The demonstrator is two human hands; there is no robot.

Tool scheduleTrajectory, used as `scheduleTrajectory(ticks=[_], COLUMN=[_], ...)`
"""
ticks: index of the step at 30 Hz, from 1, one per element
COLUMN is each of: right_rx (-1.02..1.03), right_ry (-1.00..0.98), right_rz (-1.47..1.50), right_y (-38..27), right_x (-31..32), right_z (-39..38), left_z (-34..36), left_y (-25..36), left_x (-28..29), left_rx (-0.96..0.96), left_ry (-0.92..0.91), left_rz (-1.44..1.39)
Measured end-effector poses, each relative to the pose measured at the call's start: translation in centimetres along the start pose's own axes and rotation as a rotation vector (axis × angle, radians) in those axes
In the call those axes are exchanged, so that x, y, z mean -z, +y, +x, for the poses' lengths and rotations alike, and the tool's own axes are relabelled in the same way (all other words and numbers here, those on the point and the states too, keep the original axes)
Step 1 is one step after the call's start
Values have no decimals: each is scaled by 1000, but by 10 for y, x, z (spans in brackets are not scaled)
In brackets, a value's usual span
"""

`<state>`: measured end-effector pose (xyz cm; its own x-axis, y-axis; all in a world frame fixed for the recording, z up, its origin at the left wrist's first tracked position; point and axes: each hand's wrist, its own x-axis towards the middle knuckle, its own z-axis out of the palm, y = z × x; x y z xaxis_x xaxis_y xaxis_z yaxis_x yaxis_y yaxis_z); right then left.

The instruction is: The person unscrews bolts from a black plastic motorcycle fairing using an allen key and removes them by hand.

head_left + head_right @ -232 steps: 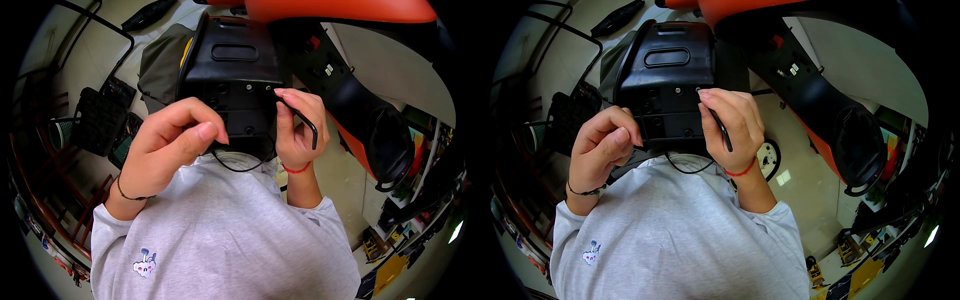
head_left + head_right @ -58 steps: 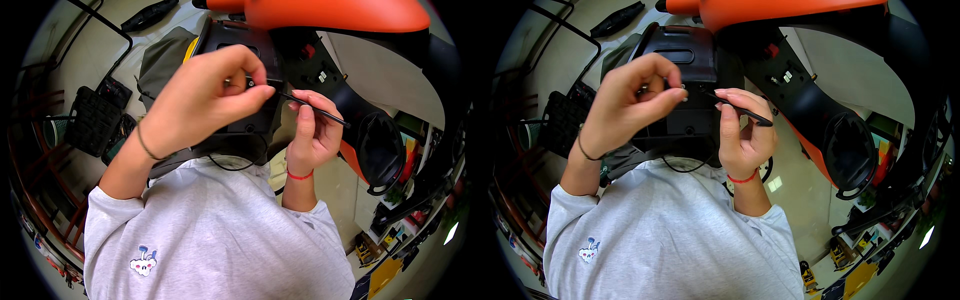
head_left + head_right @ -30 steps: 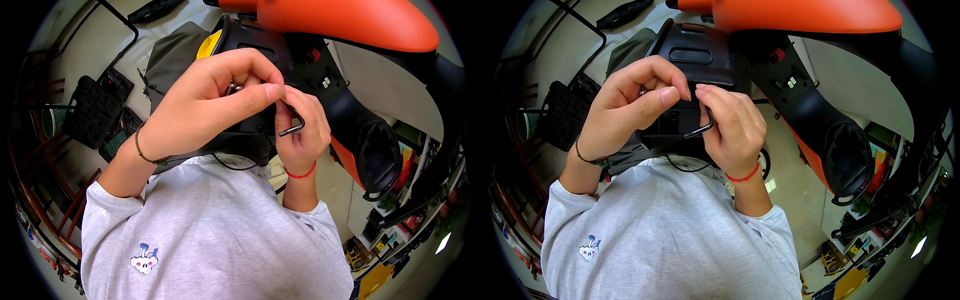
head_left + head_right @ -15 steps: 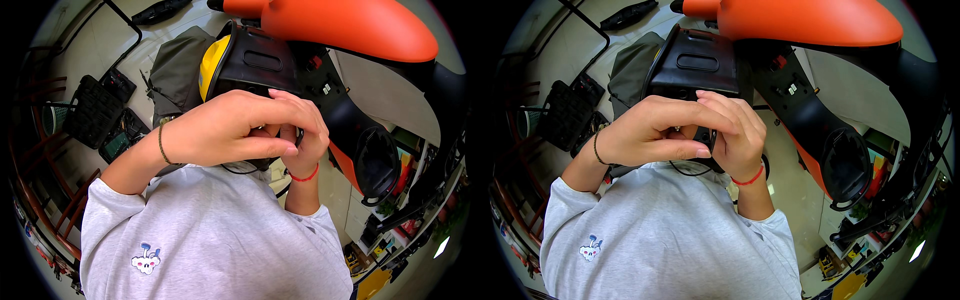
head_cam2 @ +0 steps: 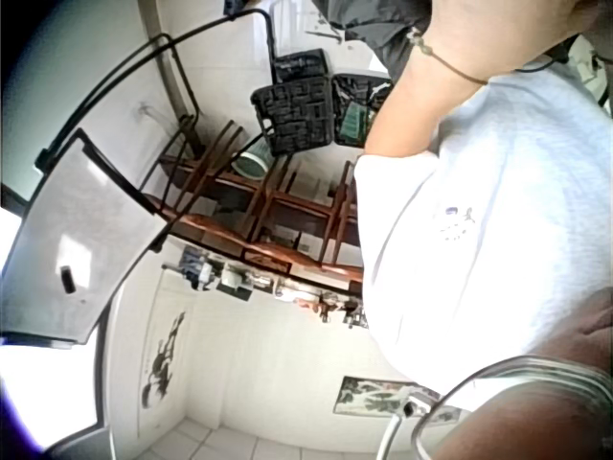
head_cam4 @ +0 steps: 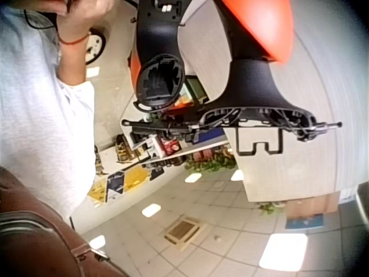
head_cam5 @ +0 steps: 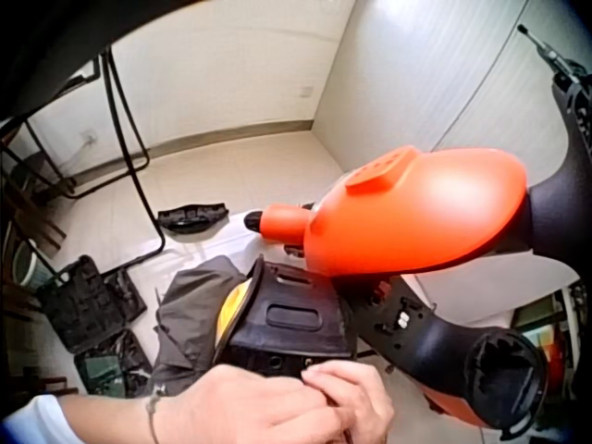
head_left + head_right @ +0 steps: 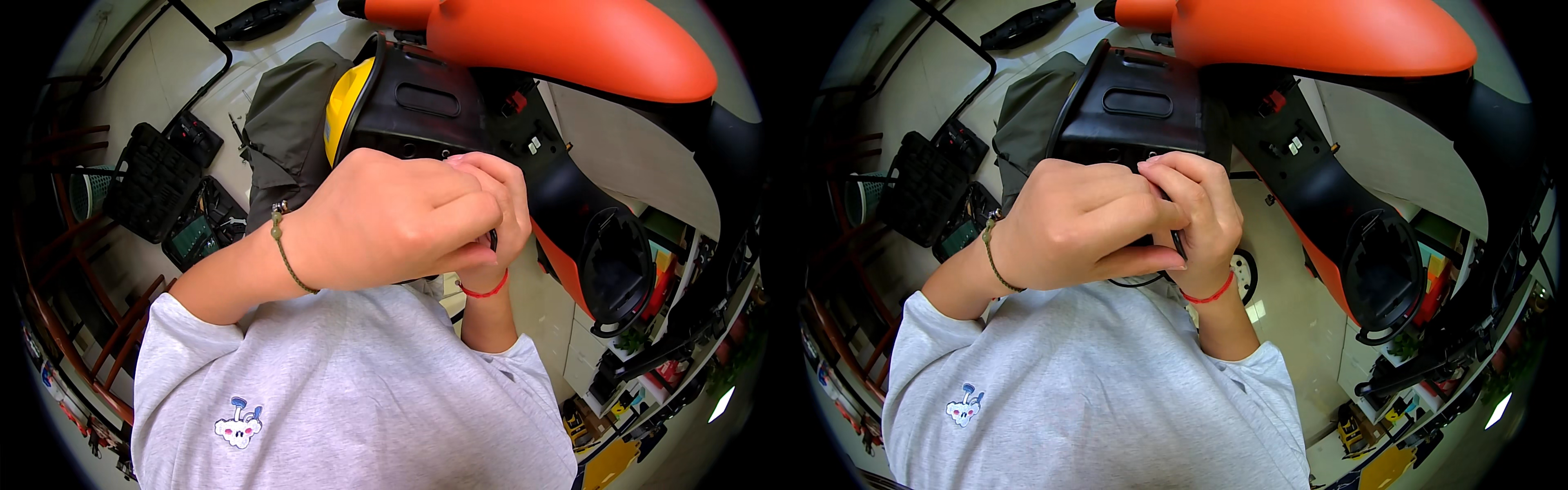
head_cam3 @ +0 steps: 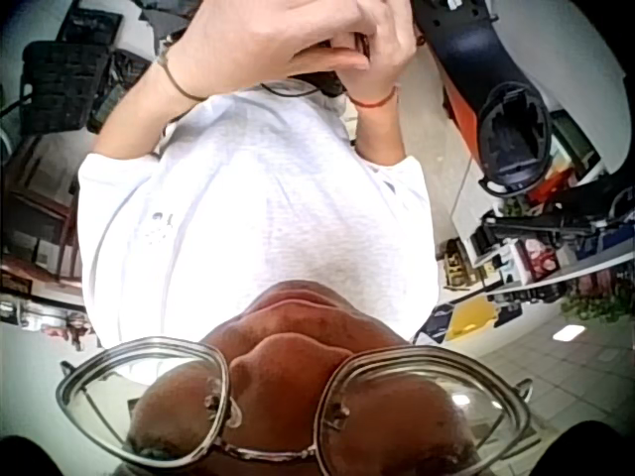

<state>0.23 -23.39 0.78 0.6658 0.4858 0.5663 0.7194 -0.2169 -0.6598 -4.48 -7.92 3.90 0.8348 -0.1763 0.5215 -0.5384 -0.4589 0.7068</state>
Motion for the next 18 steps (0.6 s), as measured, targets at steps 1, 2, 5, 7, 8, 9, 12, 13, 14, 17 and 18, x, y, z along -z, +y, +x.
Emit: scheduleTrajectory(ticks=[1, 2, 5, 7, 8, 9, 12, 13, 14, 17, 18], right_rx=[2, 3, -41, -58, -54, -48, -30, -46, -62, -86, -93], right_ry=[-10, -20, 18, 29, 19, 9, 13, 13, 12, 28, 37], right_rz=[-5, -9, 91, 112, 80, 50, 32, 42, 53, 31, 11], right_y=[0, 0, 5, 4, 0, -3, -2, -3, -4, -1, 0], right_x=[1, 2, 1, -1, -1, -1, -4, -5, -5, -5, -5], right_z=[1, 1, -3, -4, -1, 0, 0, 1, 2, 0, -2], left_z=[0, 0, 4, 5, 5, 4, -1, 0, 0, 0, -1], left_y=[-1, -2, -3, -4, -8, -11, -18, -16, -13, -3, -1], left_x=[-1, -2, -2, -2, -2, -3, -5, -5, -5, -4, -4], left_rx=[-19, -38, -69, -117, -161, -205, -111, -83, -55, 99, 161], left_ry=[-2, -4, -33, -9, 25, 59, 94, 108, 121, 99, 80], left_rz=[12, 23, 42, 100, 152, 207, 154, 126, 98, -85, -166])
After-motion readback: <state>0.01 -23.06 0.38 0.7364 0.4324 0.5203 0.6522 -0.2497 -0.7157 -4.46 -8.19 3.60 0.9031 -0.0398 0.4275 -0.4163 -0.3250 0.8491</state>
